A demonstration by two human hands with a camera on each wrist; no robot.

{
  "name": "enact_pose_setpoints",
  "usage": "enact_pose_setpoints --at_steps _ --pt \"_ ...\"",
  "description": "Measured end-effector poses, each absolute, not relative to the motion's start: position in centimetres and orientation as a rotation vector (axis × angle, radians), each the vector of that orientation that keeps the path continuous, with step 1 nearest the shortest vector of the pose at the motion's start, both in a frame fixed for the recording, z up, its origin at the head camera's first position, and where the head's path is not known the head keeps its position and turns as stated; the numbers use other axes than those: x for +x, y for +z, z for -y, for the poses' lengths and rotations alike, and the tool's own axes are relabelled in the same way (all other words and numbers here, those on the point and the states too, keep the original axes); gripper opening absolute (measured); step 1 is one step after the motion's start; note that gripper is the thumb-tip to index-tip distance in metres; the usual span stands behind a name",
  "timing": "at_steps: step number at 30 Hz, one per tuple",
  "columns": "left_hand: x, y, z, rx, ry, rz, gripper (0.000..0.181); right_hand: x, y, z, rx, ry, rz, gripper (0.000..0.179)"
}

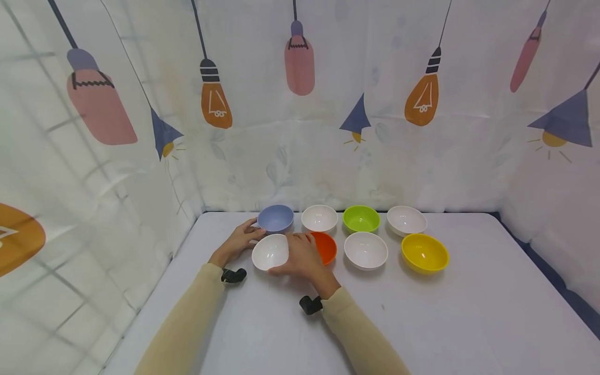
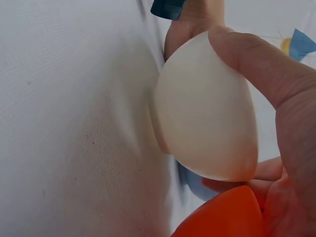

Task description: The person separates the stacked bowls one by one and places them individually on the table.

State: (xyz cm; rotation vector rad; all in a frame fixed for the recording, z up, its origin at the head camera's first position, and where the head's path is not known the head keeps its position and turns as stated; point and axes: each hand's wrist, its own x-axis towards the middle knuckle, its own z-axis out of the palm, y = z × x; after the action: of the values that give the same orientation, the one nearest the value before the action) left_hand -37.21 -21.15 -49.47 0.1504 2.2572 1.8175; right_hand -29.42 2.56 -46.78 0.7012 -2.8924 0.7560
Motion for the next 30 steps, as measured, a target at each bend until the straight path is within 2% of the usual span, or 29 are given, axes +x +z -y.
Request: enact_pose_setpoints --at_steps 17,30 --pt "-37.3 -49.7 21.3 0.107 1.745 -2.333 0.077 -29.5 -46.9 -1.6 0.638 0.586 2.954 0.100" --pt "-37.4 -49.6 21.3 0.127 1.726 -2.349 0.079 -29.5 -46.8 -1.2 0.606 0.577 2.939 0.097"
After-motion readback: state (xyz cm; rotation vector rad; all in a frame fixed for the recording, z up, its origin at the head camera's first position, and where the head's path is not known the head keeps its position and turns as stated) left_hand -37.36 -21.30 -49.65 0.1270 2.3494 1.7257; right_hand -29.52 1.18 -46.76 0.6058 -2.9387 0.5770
